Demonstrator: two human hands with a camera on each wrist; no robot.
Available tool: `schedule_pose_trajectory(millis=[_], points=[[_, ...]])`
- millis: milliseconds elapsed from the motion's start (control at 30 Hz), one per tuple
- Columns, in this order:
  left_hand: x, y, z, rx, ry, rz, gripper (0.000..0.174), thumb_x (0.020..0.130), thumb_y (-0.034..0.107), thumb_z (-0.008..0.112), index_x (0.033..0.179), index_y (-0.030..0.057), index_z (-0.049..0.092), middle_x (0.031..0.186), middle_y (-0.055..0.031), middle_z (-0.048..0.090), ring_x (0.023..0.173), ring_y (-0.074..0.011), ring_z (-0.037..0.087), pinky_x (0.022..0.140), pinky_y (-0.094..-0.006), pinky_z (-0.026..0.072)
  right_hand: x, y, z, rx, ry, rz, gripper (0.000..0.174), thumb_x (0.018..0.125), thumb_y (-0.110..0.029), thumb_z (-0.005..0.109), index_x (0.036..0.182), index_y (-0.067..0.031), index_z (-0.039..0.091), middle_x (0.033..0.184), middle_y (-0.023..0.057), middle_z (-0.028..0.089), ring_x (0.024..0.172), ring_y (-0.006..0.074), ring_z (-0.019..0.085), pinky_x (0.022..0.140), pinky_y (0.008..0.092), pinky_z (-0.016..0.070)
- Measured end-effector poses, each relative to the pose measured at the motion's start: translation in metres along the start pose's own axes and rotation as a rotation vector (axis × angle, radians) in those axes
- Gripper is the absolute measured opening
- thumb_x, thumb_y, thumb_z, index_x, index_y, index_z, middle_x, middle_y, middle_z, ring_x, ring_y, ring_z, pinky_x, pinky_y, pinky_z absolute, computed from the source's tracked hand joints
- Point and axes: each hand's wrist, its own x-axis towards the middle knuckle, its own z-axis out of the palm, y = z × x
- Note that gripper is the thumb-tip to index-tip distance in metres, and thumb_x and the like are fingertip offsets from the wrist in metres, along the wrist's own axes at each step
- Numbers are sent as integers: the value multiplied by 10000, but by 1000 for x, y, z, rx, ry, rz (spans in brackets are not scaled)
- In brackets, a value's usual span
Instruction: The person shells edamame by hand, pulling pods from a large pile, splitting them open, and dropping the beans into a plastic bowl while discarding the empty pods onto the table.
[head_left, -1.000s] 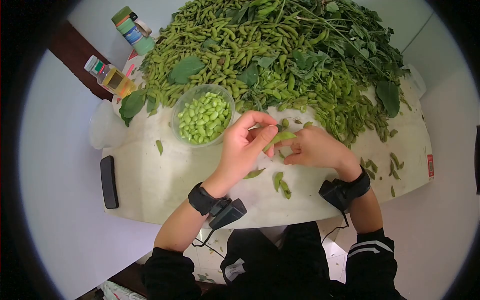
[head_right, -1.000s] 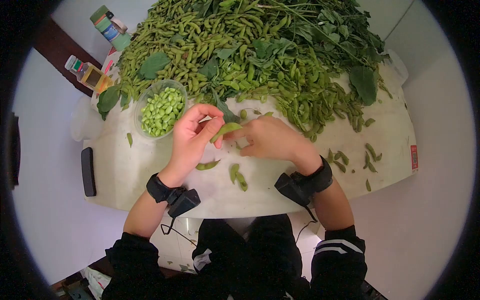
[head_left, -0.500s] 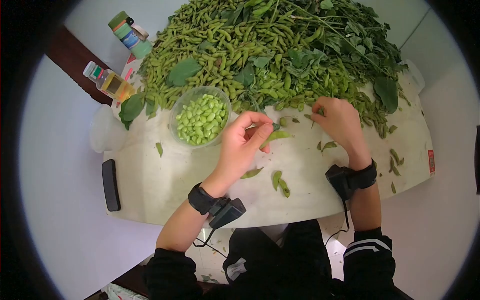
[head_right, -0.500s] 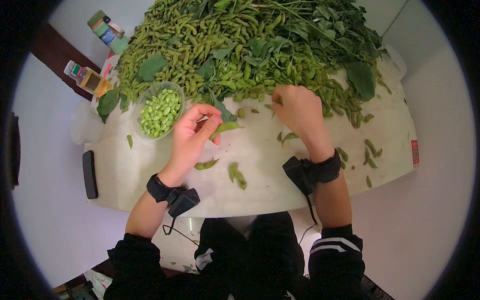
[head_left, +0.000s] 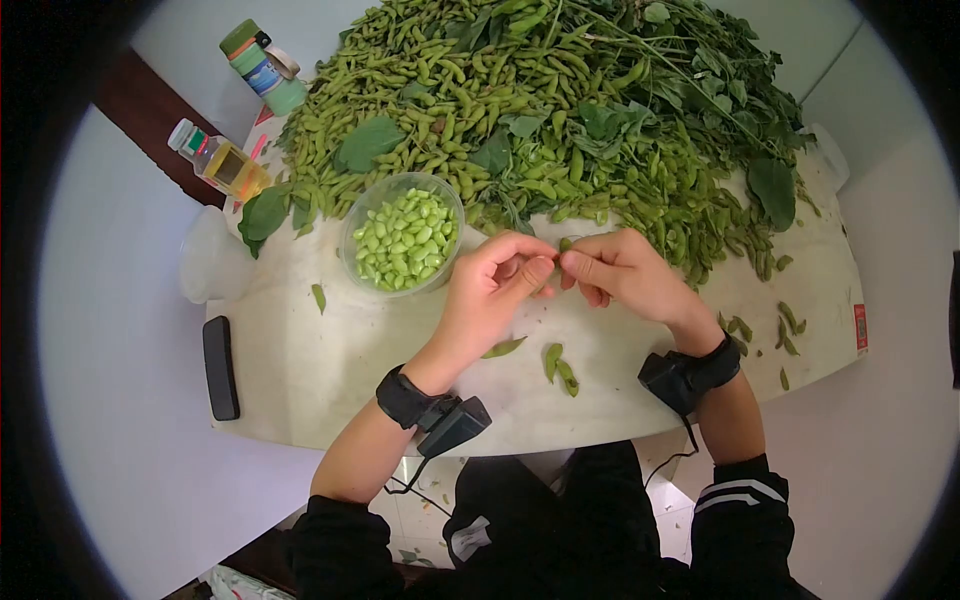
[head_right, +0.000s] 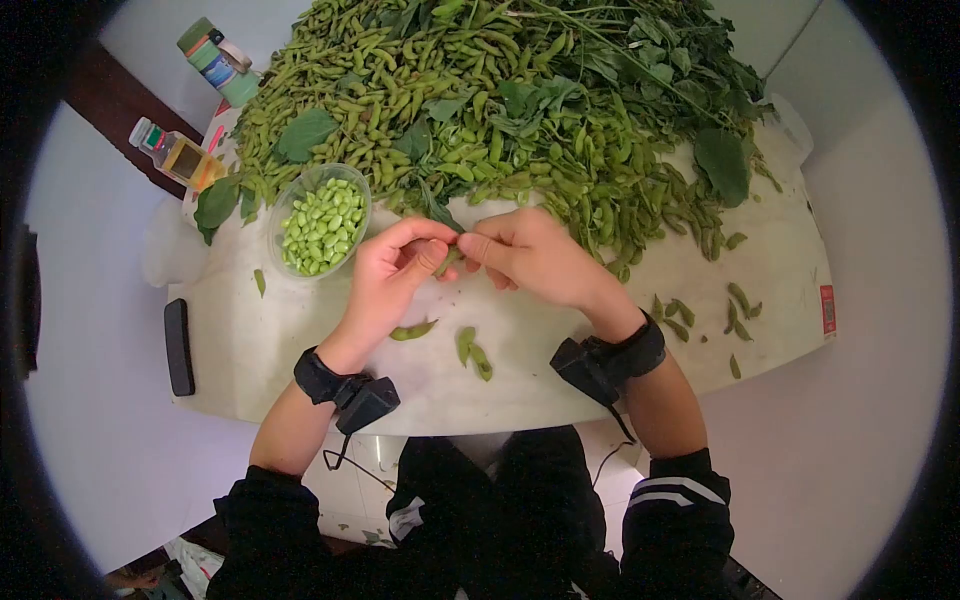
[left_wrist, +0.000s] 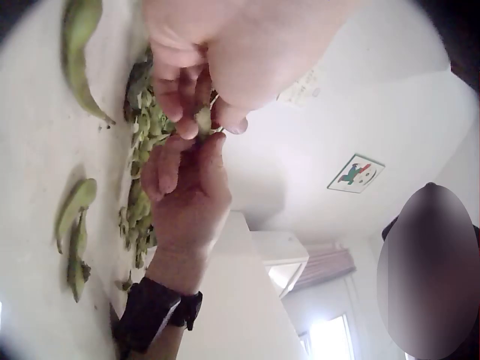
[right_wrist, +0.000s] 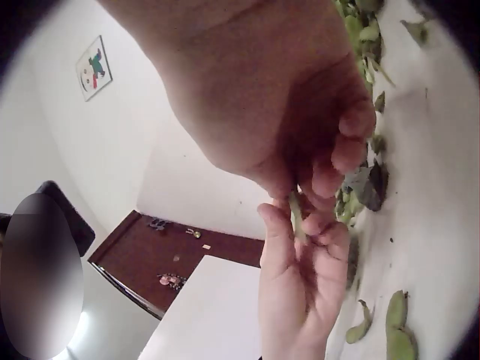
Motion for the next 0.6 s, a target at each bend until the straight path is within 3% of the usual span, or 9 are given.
schedule_pose_trajectory(millis=[100,233,433,533,600], points=[[0,-12,2,-31,10,9,193,806,74,596,968,-14,540,765,-36,566,654,-64,544,572,-184,433,0,-5,-1,-46,112,92,430,869,-346,481,611,-11,563,479,16,468,451,83,435,445,234,353],[0,-16,4,-13,10,-10,213,787,61,612,968,-25,539,750,-29,561,636,-51,527,556,-179,421,2,-2,2,-60,189,51,465,867,-352,480,571,2,537,461,17,445,437,90,405,421,246,331],[-4,-12,3,-40,-89,-154,185,838,48,534,1002,-36,531,824,-78,594,702,-130,595,638,-220,456,6,8,6,-213,352,-19,460,875,-310,463,562,26,486,460,4,376,462,72,336,409,270,291],[-4,-9,5,-10,-101,-132,179,868,78,489,991,-45,531,825,-104,610,715,-163,616,639,-233,462,6,7,14,-94,391,-48,428,877,-277,462,574,25,482,471,0,363,481,60,325,415,265,279],[-4,-7,4,-132,-100,-179,170,879,70,457,978,-47,529,822,-107,604,724,-178,619,632,-238,463,4,4,17,-26,398,-182,389,878,-230,473,588,29,477,480,-8,364,481,56,321,415,252,273]])
